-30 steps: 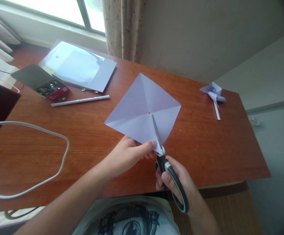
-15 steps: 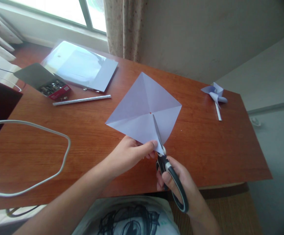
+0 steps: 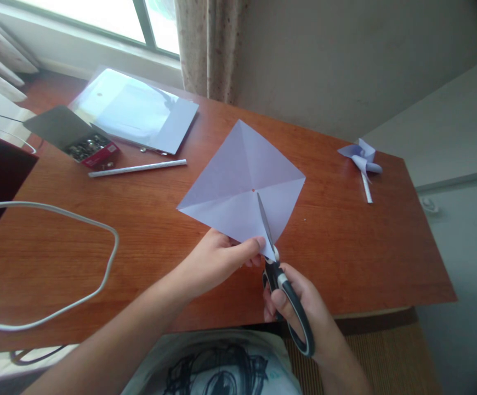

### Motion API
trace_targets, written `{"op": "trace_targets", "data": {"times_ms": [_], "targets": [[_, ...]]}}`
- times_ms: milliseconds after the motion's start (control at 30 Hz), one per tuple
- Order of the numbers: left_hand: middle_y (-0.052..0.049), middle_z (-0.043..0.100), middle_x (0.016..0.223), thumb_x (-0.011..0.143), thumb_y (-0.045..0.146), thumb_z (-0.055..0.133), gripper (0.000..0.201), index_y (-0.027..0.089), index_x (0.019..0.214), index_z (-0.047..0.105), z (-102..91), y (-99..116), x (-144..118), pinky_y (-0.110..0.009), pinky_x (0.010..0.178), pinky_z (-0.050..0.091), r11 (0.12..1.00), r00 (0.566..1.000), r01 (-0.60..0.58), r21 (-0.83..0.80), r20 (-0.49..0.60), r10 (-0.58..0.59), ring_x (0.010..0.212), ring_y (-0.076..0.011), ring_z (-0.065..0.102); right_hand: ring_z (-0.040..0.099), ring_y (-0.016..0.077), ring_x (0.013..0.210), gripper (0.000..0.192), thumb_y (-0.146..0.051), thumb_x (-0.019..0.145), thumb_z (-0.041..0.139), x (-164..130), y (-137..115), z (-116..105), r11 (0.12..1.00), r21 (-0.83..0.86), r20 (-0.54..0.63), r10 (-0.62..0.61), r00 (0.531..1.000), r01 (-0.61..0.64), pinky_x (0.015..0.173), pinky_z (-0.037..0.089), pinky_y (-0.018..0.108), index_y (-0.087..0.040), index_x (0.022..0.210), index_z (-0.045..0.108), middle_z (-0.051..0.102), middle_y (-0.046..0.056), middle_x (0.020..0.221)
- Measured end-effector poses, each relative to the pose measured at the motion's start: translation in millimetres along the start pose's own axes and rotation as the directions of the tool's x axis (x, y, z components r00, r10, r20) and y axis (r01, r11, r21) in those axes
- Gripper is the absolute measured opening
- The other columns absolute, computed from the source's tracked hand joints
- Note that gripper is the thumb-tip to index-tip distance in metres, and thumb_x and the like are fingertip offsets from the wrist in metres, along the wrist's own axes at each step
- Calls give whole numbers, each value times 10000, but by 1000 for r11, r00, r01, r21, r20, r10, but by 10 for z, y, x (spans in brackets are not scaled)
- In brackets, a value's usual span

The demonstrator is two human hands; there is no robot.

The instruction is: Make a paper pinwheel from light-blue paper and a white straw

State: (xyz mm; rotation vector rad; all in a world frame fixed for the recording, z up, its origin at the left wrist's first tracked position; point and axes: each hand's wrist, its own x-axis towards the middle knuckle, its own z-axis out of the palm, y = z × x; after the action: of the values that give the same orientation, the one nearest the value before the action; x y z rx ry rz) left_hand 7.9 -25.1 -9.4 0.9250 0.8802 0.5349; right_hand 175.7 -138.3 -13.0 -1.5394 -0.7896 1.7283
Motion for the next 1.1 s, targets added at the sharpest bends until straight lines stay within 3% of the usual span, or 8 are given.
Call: {"op": "trace_targets", "data": {"times_ms": [1100], "targets": [[-1, 674, 643, 826, 350, 665, 226, 158, 710, 691, -8, 8, -5, -216, 581, 483, 999, 1000, -1, 42, -7, 1, 599, -121, 599, 540, 91, 536, 554, -696, 786, 744, -22, -35, -14, 998, -57, -5, 35, 999, -35, 512, 405, 211, -201, 924, 538, 559, -55, 661]]}}
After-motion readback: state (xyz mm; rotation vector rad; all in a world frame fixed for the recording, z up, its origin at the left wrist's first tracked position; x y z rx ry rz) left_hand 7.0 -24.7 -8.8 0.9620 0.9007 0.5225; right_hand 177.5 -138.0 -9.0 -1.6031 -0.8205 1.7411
